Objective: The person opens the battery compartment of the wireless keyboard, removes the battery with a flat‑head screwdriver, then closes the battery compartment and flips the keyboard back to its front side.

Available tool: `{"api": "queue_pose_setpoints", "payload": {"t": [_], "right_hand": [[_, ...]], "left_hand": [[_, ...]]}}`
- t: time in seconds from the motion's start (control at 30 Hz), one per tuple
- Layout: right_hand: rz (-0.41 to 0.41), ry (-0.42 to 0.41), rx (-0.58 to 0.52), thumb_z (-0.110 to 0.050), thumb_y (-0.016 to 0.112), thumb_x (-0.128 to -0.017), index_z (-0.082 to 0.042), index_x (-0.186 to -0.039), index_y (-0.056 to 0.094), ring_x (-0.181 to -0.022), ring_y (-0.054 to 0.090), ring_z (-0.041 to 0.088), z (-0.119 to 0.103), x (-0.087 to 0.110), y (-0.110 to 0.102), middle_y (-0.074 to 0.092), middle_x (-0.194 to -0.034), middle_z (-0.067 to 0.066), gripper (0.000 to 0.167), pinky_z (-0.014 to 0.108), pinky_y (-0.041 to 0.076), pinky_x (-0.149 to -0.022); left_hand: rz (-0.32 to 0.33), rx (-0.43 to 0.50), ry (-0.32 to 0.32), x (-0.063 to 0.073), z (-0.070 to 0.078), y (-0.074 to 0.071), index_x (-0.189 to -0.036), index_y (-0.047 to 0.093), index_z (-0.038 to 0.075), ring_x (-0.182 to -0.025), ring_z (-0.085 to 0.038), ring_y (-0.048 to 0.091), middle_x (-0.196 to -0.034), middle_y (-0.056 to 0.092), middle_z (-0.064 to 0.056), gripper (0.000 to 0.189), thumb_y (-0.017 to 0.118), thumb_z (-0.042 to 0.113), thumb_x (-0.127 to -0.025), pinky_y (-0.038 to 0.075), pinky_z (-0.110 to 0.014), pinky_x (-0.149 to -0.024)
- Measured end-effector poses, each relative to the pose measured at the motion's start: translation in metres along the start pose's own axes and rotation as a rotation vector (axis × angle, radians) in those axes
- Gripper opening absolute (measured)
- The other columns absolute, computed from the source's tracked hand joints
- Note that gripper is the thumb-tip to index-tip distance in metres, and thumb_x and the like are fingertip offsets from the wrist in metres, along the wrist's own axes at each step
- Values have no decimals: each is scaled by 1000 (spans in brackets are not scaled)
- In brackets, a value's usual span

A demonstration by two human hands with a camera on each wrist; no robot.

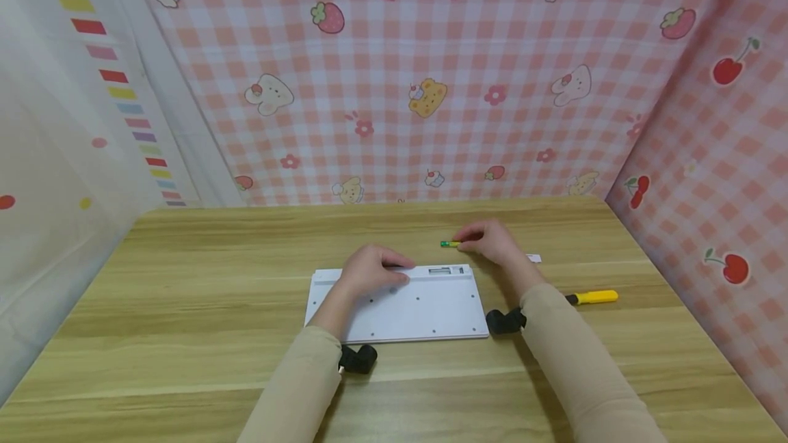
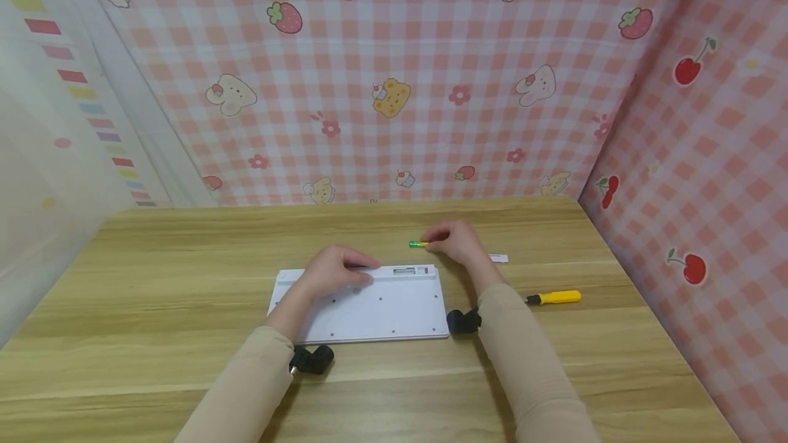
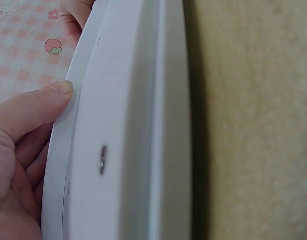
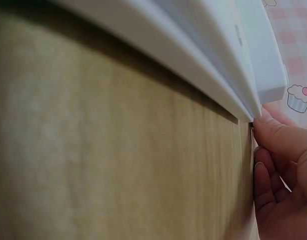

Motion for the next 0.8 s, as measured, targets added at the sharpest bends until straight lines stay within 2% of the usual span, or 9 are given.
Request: {"api": "queue_pose_setpoints", "payload": {"t": [0.37, 0.8], "right_hand": [[-12, -19, -8, -7, 75, -88, -5, -104, 77, -102, 60, 27, 3, -1, -1, 71, -108, 11, 16, 44, 45, -94], [-27, -11, -12, -9, 75, -89, -5, -107, 76, -98, 60, 25, 2, 1, -2, 70, -108, 11, 19, 39, 47, -87]], "left_hand": [[-4, 21, -12, 1, 2, 0, -101, 80, 23, -102, -11, 66, -101, 74, 8, 22, 82, 15, -80, 48, -36, -93], [0, 22, 6, 1, -1, 0, -101, 80, 22, -103, -11, 66, -101, 74, 8, 22, 83, 14, -80, 48, -35, -94]]}}
Point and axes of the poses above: each hand's wrist, its own x-axis away from the middle knuckle, its own y-axis out of the palm, z = x × y, the point moved 2 cm from there along -x, towards the middle knuckle
